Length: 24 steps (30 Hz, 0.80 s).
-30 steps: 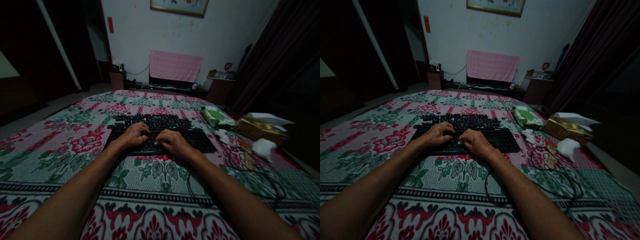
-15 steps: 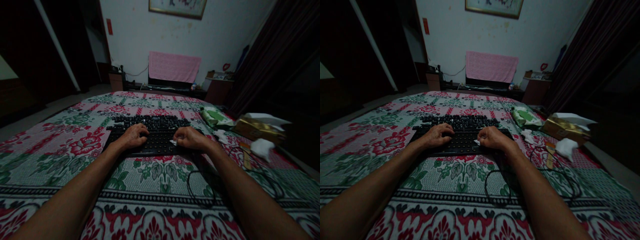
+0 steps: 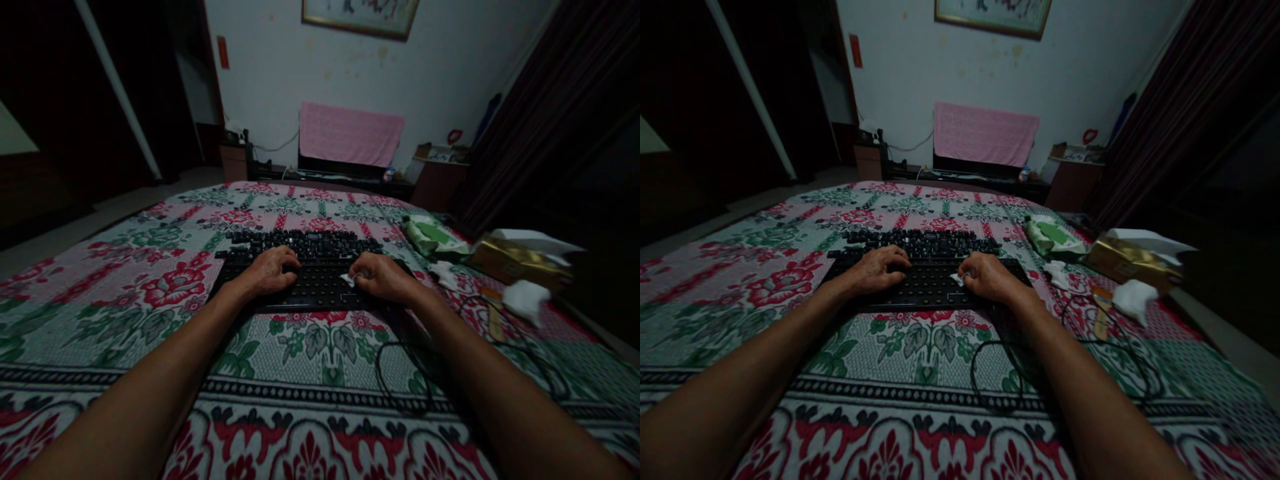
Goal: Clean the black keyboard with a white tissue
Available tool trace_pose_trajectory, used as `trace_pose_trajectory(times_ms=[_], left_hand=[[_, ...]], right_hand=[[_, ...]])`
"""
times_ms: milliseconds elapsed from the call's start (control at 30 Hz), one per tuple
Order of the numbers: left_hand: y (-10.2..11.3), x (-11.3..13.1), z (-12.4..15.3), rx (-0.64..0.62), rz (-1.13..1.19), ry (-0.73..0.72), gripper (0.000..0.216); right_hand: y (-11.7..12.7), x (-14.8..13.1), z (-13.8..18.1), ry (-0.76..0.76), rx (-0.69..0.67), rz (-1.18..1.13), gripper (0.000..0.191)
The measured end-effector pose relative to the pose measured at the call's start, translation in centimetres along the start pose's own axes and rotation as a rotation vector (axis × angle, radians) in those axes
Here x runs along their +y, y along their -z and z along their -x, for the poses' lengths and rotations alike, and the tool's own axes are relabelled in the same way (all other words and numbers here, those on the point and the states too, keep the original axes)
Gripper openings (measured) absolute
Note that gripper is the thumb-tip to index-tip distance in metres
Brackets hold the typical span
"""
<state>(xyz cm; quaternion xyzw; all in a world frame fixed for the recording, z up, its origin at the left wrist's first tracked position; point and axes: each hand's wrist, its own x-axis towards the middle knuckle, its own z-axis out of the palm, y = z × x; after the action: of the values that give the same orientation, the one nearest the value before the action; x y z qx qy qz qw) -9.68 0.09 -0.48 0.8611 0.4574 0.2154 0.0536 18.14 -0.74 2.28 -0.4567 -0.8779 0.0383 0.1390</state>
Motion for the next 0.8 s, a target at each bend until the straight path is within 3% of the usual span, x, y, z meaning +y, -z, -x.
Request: trace_pose_trajectory(times_ms=[300, 800], left_hand=[[0.2, 0.3, 0.0, -0.016, -0.019, 0.02, 0.028], [0.3, 0.4, 0.0, -0.024, -0.019, 0.028, 0.027]], right_hand=[[-0.3, -0.7, 1.6, 0.129, 0.036, 0.04, 0.025], [-0.3, -1.8, 2.4, 0.124, 0.037, 0.057, 0.023]])
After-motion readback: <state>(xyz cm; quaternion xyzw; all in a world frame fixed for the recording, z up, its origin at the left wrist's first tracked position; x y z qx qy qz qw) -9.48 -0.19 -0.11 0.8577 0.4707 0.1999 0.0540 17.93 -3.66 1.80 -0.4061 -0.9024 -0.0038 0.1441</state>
